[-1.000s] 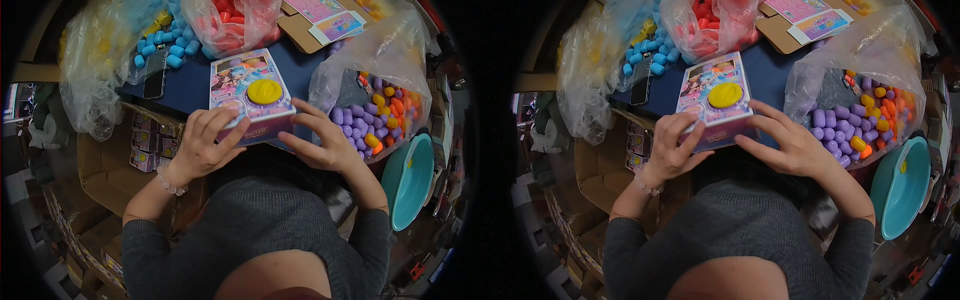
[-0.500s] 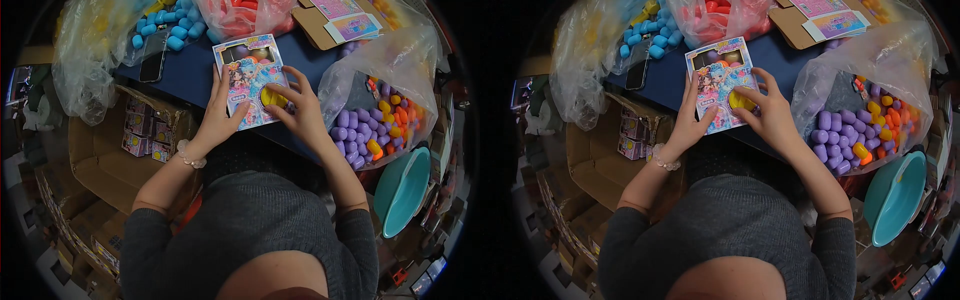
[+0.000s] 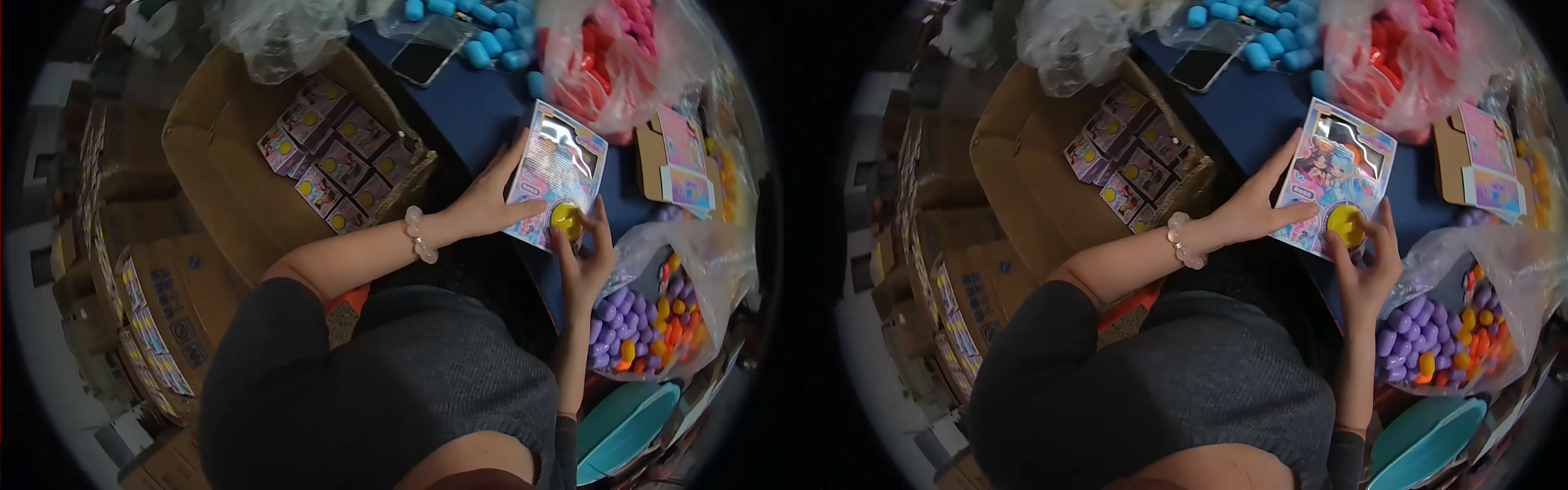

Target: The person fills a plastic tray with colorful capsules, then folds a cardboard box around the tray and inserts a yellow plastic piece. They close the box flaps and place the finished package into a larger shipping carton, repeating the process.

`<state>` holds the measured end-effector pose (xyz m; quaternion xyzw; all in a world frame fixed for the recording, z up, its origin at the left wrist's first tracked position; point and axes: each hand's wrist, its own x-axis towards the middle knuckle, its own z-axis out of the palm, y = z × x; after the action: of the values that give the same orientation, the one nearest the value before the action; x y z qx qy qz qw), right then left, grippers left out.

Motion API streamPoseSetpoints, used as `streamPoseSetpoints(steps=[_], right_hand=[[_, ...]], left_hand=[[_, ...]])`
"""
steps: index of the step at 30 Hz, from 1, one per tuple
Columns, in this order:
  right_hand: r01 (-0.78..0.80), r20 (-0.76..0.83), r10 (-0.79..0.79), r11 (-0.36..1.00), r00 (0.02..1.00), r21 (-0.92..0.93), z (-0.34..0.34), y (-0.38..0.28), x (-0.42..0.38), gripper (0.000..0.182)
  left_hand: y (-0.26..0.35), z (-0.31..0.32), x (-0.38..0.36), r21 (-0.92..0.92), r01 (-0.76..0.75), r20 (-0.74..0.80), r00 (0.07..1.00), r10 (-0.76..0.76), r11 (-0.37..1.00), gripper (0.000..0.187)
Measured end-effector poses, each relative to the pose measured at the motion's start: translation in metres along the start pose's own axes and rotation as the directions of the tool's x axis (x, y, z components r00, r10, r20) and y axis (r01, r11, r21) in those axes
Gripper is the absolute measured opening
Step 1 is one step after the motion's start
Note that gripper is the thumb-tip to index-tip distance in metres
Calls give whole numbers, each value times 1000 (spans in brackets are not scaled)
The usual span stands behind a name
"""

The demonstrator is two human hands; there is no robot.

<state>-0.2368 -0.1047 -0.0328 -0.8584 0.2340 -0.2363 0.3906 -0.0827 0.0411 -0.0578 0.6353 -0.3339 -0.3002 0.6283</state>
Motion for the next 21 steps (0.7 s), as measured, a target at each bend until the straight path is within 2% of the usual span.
streamPoseSetpoints(steps=[1,2,3,4,5,6,7,9,10,11,12,14,16,18,20,21], right_hand=[[-59,39,56,994,998,89,4,-20,-3,41],[-127,83,114,978,990,167,9,-47,-6,41],[-6,72,-5,988,997,154,17,-62,-9,41],[15,97,-45,957,994,290,22,-74,-9,40],[25,114,-80,908,990,419,25,-85,-9,39],[-37,203,-88,840,975,541,25,-95,-10,35],[-36,200,-86,843,976,537,29,-97,-6,35],[251,237,-351,895,906,368,38,-99,7,33],[279,227,-364,900,904,334,43,-99,11,29],[278,227,-360,903,905,327,47,-96,12,29],[226,243,-313,918,918,326,49,-90,12,26],[167,259,-254,934,932,315,54,-81,10,23],[25,253,-109,949,961,315,57,-76,5,19],[30,245,-95,967,965,255,57,-69,3,18],[22,223,-64,983,973,184,52,-64,-3,18],[-14,221,-19,989,975,146,47,-64,-7,17]], left_hand=[[6,-10,1,-99,2,-41,999,-6,995,97],[14,-28,-1,-53,4,-9,1000,-4,999,94],[27,-52,-6,-10,7,29,1000,-7,1000,91],[42,-77,-14,-128,14,31,999,-10,992,86],[63,-112,-24,-204,164,66,986,-154,965,90],[78,-152,-36,-269,314,121,949,-291,911,94],[82,-193,-50,-279,330,145,943,-300,902,97],[81,-265,-78,-309,368,199,927,-319,877,96],[70,-296,-93,-327,390,229,916,-328,861,92],[50,-331,-108,-328,492,194,871,-452,807,88],[22,-361,-122,-332,587,159,806,-570,738,83],[-51,-402,-136,-348,779,52,572,-819,522,66],[-164,-440,-148,-588,784,96,313,-945,200,48],[-239,-435,-144,-598,732,-17,396,-918,326,38],[-293,-417,-128,-626,690,-127,371,-920,364,40],[-420,-461,-146,-602,720,-274,221,-936,346,49]])
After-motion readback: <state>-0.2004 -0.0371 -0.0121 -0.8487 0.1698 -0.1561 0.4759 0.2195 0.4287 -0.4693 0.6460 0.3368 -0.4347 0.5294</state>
